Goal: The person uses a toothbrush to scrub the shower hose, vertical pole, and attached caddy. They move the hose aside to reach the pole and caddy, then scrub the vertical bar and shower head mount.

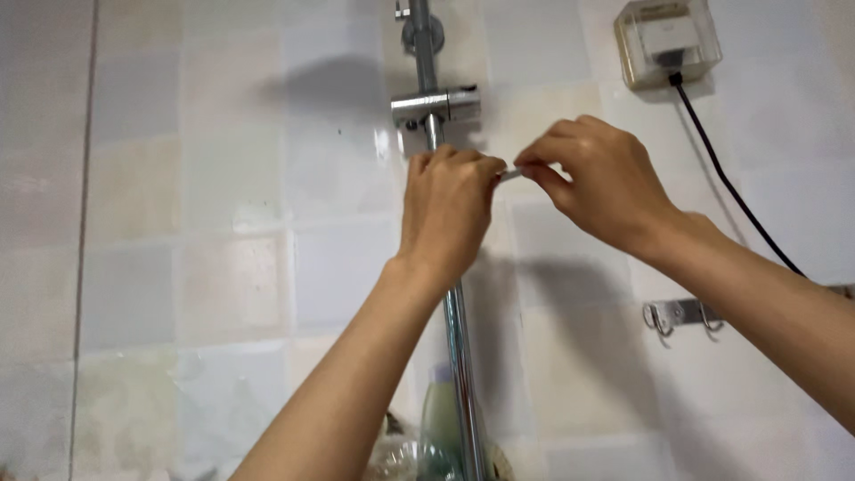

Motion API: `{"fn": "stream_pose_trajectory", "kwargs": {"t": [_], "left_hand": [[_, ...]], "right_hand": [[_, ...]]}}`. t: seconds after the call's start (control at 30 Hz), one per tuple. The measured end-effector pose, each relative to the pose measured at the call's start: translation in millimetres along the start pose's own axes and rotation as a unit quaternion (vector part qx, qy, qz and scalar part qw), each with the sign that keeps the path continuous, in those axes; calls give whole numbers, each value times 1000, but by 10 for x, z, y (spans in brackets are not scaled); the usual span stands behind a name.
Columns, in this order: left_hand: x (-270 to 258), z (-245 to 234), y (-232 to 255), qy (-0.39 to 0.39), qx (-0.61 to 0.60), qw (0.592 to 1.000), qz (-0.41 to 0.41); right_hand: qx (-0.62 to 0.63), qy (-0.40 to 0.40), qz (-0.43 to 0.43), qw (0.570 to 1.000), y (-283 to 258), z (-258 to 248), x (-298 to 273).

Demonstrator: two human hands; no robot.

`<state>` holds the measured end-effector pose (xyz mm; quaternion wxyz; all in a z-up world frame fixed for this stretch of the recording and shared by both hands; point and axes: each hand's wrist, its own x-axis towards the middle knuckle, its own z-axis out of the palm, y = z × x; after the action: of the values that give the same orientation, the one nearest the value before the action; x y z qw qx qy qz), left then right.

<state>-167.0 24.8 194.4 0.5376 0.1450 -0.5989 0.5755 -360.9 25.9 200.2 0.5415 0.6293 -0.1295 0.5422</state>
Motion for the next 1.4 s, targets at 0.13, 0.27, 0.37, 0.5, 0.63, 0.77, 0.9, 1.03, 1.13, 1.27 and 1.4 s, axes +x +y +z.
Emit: {"fn": "stream_pose_trajectory", "kwargs": {"t": [0.13,0.27,0.37,0.5,0.63,0.77,0.9,1.03,1.13,1.27,1.4], "left_hand": [[136,30,-236,0,16,999,-40],[332,-30,-530,23,27,997,-73],[418,75,-731,-7,33,991,-131],[606,247,-959,7,33,989,-142],[801,461,-1197,45,31,990,-132],[967,620,-1425,15,28,983,-179],[1076,717,-1543,19,17,984,-178],[1146,739,-1600,-3,29,984,-174],[1231,750,-1616,-12,50,983,-176],[1283,783,-1642,19,35,985,-171],[1277,887,-1640,83,44,994,-62]], "right_hand": [[4,28,27,999,178,179,275],[18,18,97,995,297,261,735],[21,7,144,989,340,364,904],[14,-5,192,981,441,430,1197],[31,8,238,971,548,545,1459],[47,26,274,960,628,705,1693],[89,41,316,944,724,919,1927],[92,58,308,945,873,1130,2038],[84,75,304,946,971,1258,2070],[95,64,324,939,1042,1333,2039],[98,27,310,945,1109,1290,1931]]}}
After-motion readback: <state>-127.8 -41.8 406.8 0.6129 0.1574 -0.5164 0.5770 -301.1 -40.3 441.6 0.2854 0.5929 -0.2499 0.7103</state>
